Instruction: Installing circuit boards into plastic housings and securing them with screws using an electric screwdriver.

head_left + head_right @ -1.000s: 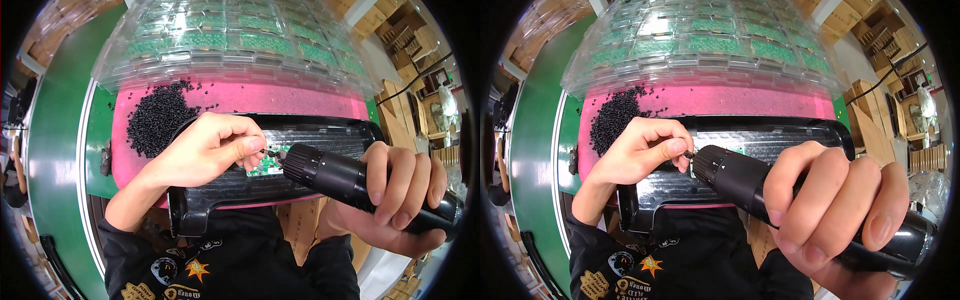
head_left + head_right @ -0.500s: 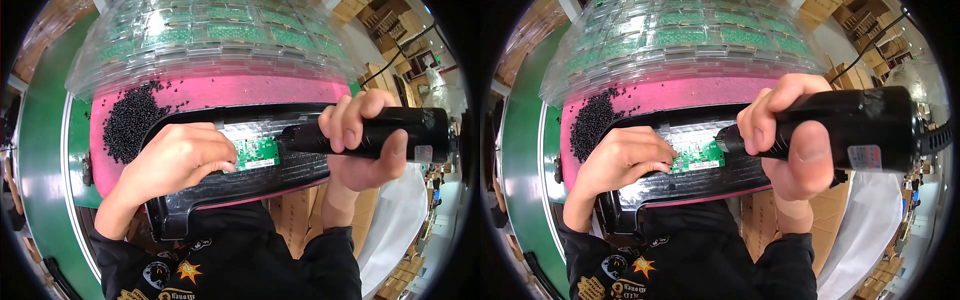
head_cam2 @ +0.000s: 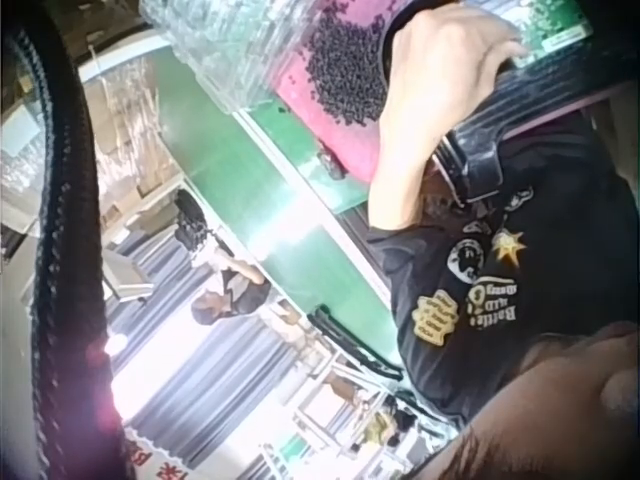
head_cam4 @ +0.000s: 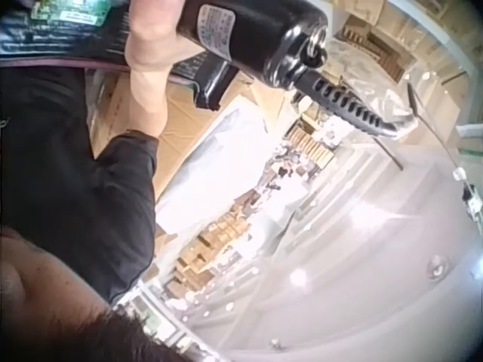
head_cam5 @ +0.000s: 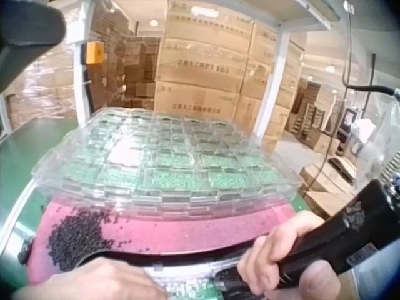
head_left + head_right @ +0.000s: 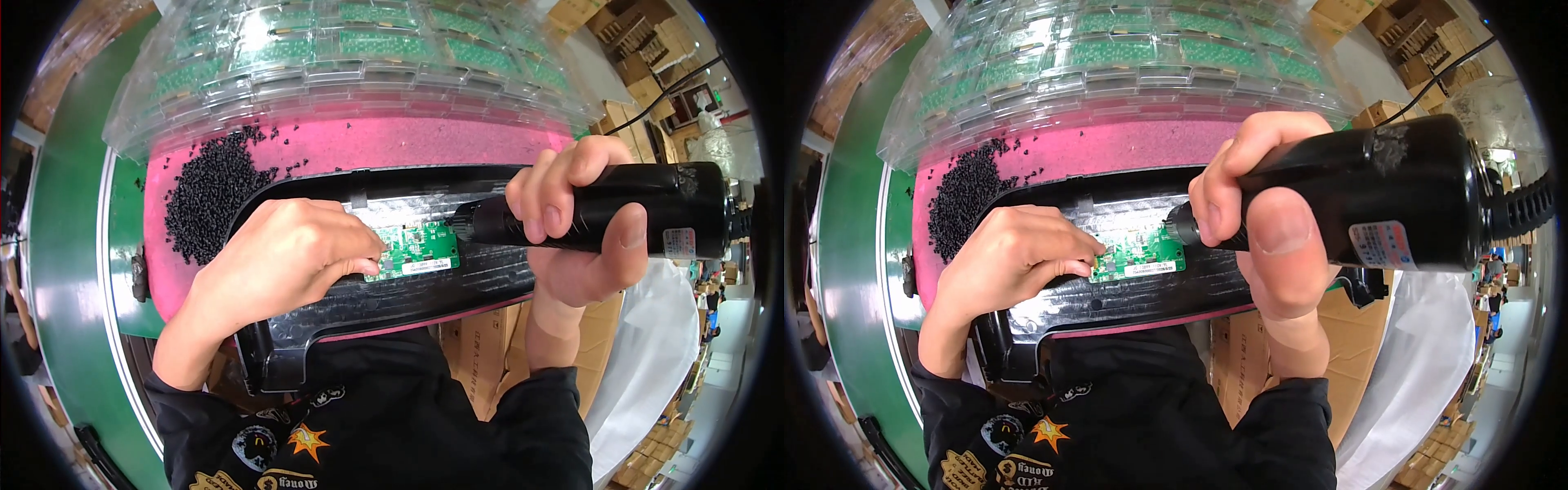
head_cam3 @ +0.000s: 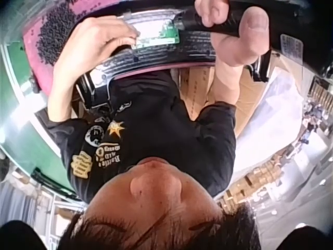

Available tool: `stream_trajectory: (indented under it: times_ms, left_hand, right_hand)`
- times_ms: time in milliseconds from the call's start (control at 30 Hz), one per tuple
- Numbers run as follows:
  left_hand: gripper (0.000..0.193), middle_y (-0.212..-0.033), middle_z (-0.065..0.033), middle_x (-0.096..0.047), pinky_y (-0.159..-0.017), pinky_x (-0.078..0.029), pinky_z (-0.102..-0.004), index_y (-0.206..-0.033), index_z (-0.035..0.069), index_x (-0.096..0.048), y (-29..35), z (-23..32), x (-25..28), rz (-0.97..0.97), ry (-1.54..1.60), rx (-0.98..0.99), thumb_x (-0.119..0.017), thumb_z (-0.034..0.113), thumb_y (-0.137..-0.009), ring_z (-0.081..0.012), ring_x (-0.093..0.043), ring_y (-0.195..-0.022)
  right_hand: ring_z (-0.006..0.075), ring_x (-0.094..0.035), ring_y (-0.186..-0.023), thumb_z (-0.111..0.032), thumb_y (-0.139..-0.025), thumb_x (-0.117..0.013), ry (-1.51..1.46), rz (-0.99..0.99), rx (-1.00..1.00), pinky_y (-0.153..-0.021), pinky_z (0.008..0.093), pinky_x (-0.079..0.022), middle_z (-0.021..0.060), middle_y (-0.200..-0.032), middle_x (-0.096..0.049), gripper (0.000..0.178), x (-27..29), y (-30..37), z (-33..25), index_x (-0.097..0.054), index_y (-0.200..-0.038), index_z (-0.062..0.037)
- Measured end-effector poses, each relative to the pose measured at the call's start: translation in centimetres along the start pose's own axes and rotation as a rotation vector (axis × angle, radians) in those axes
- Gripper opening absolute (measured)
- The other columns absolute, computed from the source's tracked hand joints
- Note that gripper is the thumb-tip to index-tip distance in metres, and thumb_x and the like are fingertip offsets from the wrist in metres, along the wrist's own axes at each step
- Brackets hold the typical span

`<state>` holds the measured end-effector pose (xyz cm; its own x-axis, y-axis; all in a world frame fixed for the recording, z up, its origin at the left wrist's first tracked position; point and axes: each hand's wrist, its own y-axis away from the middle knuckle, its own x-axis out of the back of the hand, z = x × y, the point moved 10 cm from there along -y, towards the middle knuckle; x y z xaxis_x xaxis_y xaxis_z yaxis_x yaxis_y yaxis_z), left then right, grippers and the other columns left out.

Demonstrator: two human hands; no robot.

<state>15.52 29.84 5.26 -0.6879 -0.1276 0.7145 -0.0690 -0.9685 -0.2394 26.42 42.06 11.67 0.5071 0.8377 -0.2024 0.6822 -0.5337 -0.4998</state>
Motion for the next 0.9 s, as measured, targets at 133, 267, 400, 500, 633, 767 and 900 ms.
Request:
stream_trajectory:
  times_ms: [133,267,400,500,633,767,900]
  left_hand:
    - [0.010,-0.088,-0.0089,-0.074,-0.069,-0.057,-0.0365,-0.082,0.001,-0.070,0.0,-0.3,-0.1,-0.009,0.022,0.043,-0.074,0.010,-0.080,-0.0278,-0.072,-0.080]
    - [0.009,-0.086,-0.0098,-0.074,-0.068,-0.057,-0.0362,-0.081,0.000,-0.070,0.0,-0.8,-0.3,-0.023,0.069,0.075,-0.074,0.008,-0.080,-0.0285,-0.072,-0.079]
    - [0.010,-0.083,-0.0097,-0.073,-0.066,-0.057,-0.0358,-0.080,0.000,-0.069,0.0,-0.8,-0.3,-0.033,0.067,0.082,-0.074,0.009,-0.080,-0.0285,-0.072,-0.078]
    - [0.010,-0.083,-0.0088,-0.073,-0.065,-0.056,-0.0355,-0.082,0.001,-0.070,0.0,-0.8,-0.1,-0.019,0.072,0.083,-0.075,0.010,-0.080,-0.0276,-0.071,-0.076]
    - [0.011,-0.086,-0.0074,-0.073,-0.067,-0.056,-0.0350,-0.085,0.003,-0.070,0.1,-0.2,0.1,0.019,-0.027,-0.021,-0.076,0.011,-0.079,-0.0261,-0.070,-0.076]
    - [0.016,-0.087,-0.0086,-0.072,-0.068,-0.056,-0.0366,-0.086,0.002,-0.070,-0.2,0.2,0.8,0.099,0.034,-0.080,-0.078,0.011,-0.076,-0.0278,-0.069,-0.076]
    - [0.018,-0.087,-0.0093,-0.072,-0.068,-0.056,-0.0371,-0.086,0.001,-0.070,0.2,0.1,1.2,0.126,0.044,-0.084,-0.079,0.010,-0.074,-0.0284,-0.069,-0.076]
  right_hand:
    - [0.0109,-0.045,-0.055,-0.050,-0.092,-0.060,0.072,-0.016,-0.016,-0.055,0.0271,-0.037,-0.0003,-0.067,-0.050,0.048,-0.4,-0.5,0.5,-0.051,-0.101,-0.0037]
    - [0.0100,-0.043,-0.054,-0.049,-0.092,-0.060,0.129,-0.137,-0.074,-0.054,0.0267,-0.036,-0.0010,-0.066,-0.049,0.046,-1.6,-1.4,1.1,-0.051,-0.101,-0.0043]
    - [0.0096,-0.043,-0.054,-0.046,-0.093,-0.058,0.159,-0.045,-0.049,-0.054,0.0262,-0.035,-0.0017,-0.066,-0.049,0.044,-0.9,-1.1,1.7,-0.052,-0.104,-0.0036]
    - [0.0095,-0.044,-0.054,-0.046,-0.094,-0.058,0.111,-0.034,-0.014,-0.055,0.0268,-0.036,-0.0018,-0.066,-0.049,0.044,-0.9,-1.2,1.3,-0.053,-0.105,-0.0033]
    - [0.0110,-0.046,-0.054,-0.046,-0.094,-0.058,-0.265,-0.083,0.019,-0.056,0.0282,-0.037,-0.0015,-0.068,-0.053,0.043,-1.9,-0.6,-0.9,-0.053,-0.106,-0.0049]
    - [0.0102,-0.054,-0.055,-0.036,-0.085,-0.071,-0.418,-0.097,0.116,-0.058,0.0283,-0.045,-0.0008,-0.071,-0.058,0.038,-4.0,-0.2,-4.0,-0.051,-0.101,-0.0076]
    - [0.0105,-0.054,-0.054,-0.037,-0.083,-0.073,-0.391,-0.102,0.183,-0.059,0.0283,-0.046,-0.0001,-0.071,-0.058,0.040,-4.9,-0.1,-4.0,-0.050,-0.100,-0.0081]
